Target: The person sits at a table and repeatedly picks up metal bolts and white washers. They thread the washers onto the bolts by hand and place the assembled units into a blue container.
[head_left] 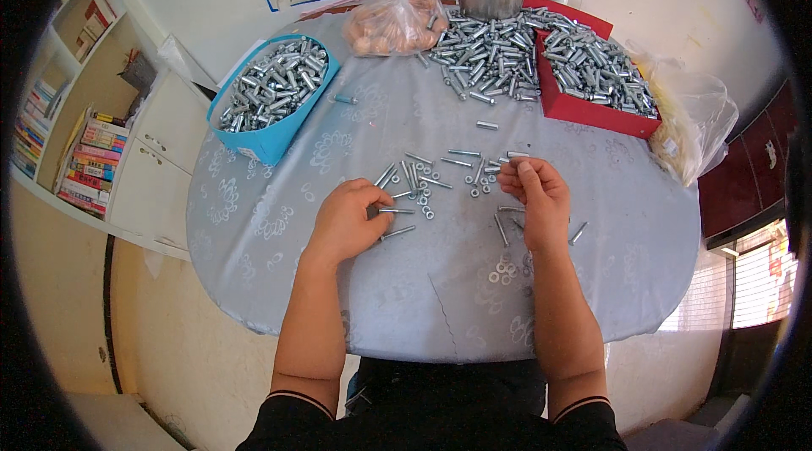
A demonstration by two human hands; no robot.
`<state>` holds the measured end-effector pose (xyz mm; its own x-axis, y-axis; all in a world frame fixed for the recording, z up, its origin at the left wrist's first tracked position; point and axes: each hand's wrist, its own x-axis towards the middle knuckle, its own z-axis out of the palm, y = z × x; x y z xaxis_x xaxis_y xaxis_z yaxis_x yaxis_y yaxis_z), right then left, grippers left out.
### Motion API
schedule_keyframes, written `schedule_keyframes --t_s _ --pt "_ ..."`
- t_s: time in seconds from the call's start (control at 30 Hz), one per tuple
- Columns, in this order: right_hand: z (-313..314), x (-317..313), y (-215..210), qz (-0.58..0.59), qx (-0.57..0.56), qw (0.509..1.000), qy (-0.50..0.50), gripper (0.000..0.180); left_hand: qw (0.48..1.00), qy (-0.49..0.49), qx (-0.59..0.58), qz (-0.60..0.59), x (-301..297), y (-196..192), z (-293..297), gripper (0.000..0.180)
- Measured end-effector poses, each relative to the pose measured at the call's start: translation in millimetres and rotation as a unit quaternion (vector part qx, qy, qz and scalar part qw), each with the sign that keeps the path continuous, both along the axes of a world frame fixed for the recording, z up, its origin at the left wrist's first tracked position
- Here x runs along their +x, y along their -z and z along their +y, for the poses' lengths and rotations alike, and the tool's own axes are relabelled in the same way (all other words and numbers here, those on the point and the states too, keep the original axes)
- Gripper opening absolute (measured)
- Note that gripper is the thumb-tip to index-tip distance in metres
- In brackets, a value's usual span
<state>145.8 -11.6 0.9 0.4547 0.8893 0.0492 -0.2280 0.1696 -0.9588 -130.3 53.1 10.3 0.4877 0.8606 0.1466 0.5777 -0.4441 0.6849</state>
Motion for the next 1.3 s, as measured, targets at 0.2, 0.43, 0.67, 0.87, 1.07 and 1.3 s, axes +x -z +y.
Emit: schedule_keyframes --t_s 0.2,0.43,0.67,0.87,1.07,1.3 --pt "0 -1 3 -0.007 -0.003 1.0 -0.001 0.019 0.999 0.01 0.024 0.039 -4 5 1 0.015" --pt "-4 -1 -2 -0.013 0.001 1.0 0.017 0.02 1.0 0.008 0.007 0.013 -3 4 0 0.012" --pt "-18 -3 -34 -0.026 0.013 0.999 0.034 0.02 0.991 -0.028 -0.094 -0.091 11 -4 -9 0.011" --pt "-42 16 -56 -0.065 0.03 0.996 0.058 0.019 0.989 0.007 -0.049 -0.137 26 -19 -17 0.007" --pt "-55 39 -45 -0.106 -0.014 0.992 0.074 0.018 0.985 0.005 -0.087 -0.146 49 -32 -33 0.01" --pt "-73 72 -5 -0.526 -0.147 0.837 0.041 0.02 0.966 0.029 -0.123 -0.226 92 -8 -47 0.014"
